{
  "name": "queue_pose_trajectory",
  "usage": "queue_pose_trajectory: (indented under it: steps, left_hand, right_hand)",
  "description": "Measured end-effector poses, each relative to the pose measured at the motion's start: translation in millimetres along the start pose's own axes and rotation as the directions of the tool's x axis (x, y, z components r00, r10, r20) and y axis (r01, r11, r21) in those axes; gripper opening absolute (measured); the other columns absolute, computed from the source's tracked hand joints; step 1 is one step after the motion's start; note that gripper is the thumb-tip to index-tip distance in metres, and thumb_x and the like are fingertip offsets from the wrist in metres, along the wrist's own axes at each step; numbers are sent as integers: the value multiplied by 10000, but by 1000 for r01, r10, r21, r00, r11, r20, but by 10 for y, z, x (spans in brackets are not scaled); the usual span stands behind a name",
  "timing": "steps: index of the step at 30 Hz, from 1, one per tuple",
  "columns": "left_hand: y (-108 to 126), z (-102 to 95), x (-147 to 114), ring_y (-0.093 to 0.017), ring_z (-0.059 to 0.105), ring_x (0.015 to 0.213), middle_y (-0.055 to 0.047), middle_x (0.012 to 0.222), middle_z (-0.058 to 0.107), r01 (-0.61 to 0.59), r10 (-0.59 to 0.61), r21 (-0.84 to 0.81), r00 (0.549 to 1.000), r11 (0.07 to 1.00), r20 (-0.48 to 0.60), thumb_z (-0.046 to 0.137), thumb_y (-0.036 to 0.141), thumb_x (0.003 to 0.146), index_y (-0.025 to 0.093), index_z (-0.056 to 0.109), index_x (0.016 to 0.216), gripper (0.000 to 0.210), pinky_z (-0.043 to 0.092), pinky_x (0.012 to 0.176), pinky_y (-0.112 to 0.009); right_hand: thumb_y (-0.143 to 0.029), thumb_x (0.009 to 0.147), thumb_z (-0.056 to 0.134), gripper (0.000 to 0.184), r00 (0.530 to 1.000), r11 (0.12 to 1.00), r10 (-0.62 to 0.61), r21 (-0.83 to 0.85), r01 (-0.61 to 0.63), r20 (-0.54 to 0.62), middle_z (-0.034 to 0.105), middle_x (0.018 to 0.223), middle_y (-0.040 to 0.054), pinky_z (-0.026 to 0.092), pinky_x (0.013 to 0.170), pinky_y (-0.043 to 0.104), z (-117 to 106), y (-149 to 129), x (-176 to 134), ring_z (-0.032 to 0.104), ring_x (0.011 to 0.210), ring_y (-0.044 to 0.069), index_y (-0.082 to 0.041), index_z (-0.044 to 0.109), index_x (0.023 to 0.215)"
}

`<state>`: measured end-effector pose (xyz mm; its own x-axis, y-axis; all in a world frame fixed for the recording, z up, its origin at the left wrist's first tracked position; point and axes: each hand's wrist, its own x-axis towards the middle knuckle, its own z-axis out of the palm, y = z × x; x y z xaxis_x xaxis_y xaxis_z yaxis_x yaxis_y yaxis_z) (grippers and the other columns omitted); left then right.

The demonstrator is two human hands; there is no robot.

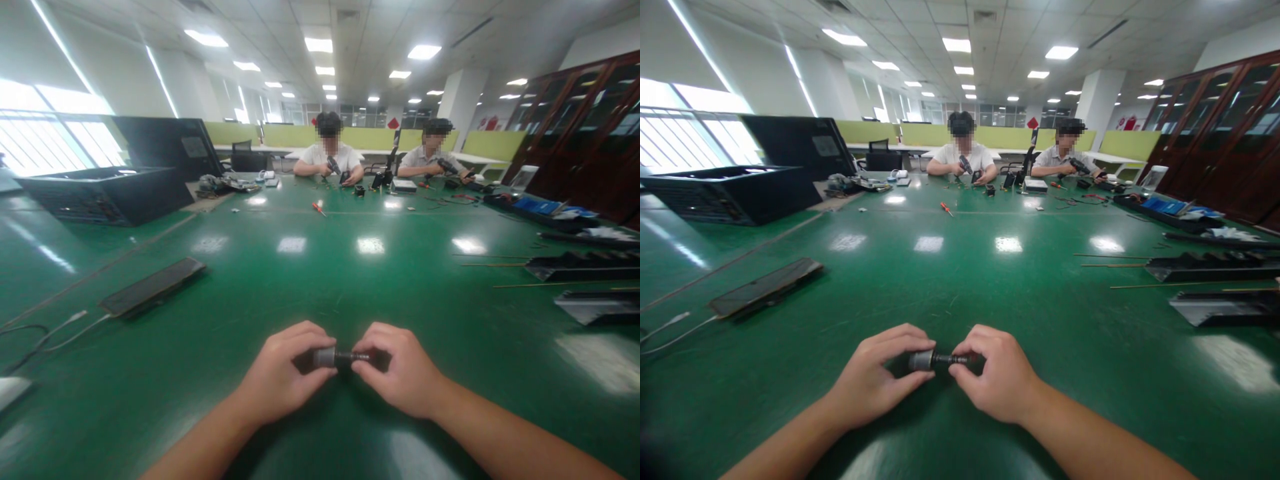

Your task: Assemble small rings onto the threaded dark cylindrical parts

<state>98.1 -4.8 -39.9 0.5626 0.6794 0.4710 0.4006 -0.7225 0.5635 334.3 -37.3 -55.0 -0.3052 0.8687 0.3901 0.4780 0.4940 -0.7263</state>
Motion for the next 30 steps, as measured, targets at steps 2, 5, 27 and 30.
queue_pose_trajectory:
  steps: [2, 5, 27, 30]
  left_hand:
    - [-8, -2, 3, -116, 680, 879, 9, 973, 714, 0, 0, 4, 1000, 1000, -6, 773, 166, 791, 259, 712, 1044, 276, 543, 798, -218]
    - [-19, -6, 1, -115, 681, 890, 10, 985, 715, 3, -3, 11, 1000, 1000, -11, 769, 171, 798, 264, 712, 1046, 271, 545, 809, -218]
    - [-30, -48, -2, -156, 680, 900, -27, 989, 719, 56, -56, 36, 998, 998, -17, 746, 198, 812, 239, 724, 1035, 228, 550, 818, -273]
    - [-34, -61, 13, -163, 679, 900, -36, 996, 719, 63, -62, 42, 998, 997, -18, 743, 211, 817, 232, 725, 1037, 222, 551, 815, -281]
  right_hand:
    - [-173, 810, 721, 56, 1000, 1000, 4, -5, -4, 0, 672, 794, 13, 445, 699, 285, -6, -4, 2, 632, 739, 163, -199, 742, 855]
    - [-168, 812, 716, 55, 1000, 1000, 7, -3, -7, 0, 667, 790, 10, 444, 699, 285, -13, -9, 7, 627, 735, 161, -201, 737, 851]
    - [-172, 816, 711, 24, 998, 998, 62, -30, -63, -31, 653, 768, 8, 440, 674, 285, -10, -8, 17, 613, 710, 158, -190, 724, 824]
    - [-176, 819, 708, 21, 997, 997, 70, -36, -71, -34, 653, 763, 12, 442, 672, 286, -15, -12, 21, 614, 707, 161, -188, 724, 818]
